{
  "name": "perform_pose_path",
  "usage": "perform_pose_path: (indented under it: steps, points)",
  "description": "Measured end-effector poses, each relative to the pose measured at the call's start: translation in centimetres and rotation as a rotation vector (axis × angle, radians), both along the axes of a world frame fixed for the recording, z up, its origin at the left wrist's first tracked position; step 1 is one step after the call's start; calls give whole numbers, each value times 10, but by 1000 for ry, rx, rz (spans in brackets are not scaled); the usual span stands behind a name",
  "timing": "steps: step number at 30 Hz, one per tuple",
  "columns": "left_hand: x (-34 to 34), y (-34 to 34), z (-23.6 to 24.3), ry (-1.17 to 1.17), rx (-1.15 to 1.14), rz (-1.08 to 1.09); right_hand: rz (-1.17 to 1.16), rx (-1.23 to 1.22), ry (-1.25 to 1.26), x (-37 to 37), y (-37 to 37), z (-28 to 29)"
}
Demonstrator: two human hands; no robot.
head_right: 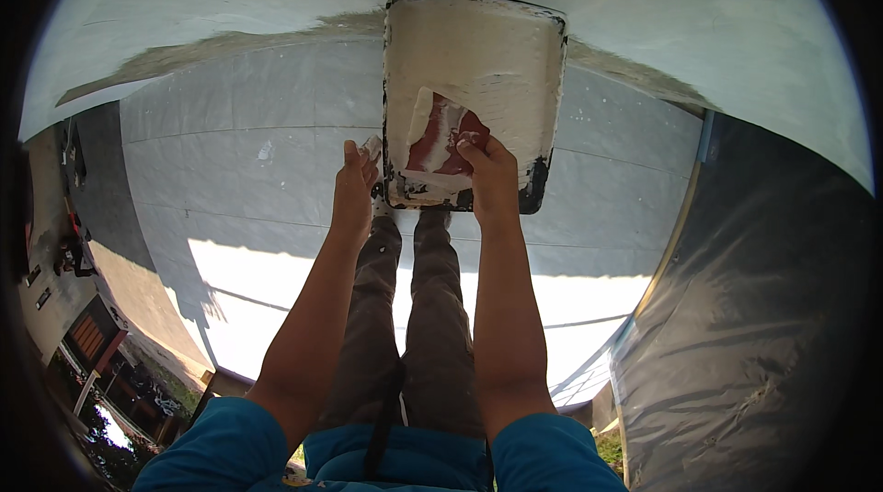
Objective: Applying and smoothing plaster or joint compound onto a wall using a putty knife or scraper.
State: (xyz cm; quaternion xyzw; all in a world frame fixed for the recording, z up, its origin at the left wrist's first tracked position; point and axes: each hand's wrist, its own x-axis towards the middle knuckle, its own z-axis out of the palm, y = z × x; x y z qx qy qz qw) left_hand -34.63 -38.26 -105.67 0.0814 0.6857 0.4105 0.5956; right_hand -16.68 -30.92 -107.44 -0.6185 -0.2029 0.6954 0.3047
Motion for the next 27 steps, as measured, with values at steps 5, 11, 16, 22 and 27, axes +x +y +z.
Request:
perform_pose_path:
  steps: [5, 11, 16, 22, 27]
  points:
    - [2, 4, 8, -12, 81, 52, -53, 107, 114, 10, -4, 2]
    - [1, 0, 1, -11, 72, 75, -105, 213, 199, 18, -5, 7]
    - [0, -1, -2, 12, 75, 104, -108, 362, 207, 19, -2, 35]
    - [0, 1, -2, 3, 77, 115, -75, 465, 94, 21, 1, 26]
    - [5, 8, 6, 22, 72, 125, -83, 423, -9, 22, -8, 1]
